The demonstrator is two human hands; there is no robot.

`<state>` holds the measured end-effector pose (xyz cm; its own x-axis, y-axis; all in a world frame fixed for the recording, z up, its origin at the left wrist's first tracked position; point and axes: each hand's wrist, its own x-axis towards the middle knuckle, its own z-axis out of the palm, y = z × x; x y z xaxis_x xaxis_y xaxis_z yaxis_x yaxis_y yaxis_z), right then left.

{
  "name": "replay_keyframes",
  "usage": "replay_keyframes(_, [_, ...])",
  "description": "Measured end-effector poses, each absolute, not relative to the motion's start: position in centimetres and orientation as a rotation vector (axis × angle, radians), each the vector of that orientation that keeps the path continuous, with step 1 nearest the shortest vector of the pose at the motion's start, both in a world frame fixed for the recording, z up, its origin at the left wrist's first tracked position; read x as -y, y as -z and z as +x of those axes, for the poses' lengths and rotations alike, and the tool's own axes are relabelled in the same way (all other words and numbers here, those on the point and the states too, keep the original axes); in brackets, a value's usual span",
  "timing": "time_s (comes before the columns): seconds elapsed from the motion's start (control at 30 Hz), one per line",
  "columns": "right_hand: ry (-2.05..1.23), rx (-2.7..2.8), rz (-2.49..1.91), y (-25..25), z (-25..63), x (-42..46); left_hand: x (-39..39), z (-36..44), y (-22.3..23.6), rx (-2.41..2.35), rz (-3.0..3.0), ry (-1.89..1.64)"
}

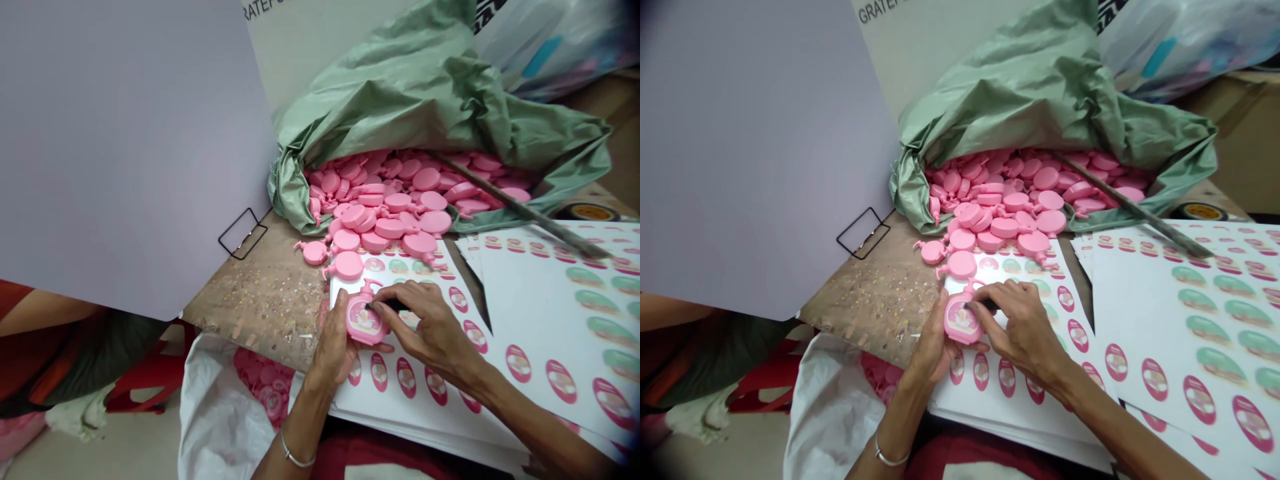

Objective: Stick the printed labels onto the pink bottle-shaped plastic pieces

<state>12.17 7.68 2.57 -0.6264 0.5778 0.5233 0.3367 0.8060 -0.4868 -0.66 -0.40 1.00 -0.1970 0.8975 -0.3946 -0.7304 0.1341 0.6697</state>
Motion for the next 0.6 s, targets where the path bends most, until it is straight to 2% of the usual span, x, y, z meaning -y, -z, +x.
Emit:
replay_keyframes(0.27, [-0.229, 2.246, -0.650, -2.8, 12.5, -9.0, -0.3, -0.6, -1.4, -0.987, 0.241, -1.480])
replay_keyframes(0.6, [-0.507, 2.286, -0.545, -2.4, 12.8, -10.0, -1.0, -0.1, -1.4, -0.970, 0.291, -1.431])
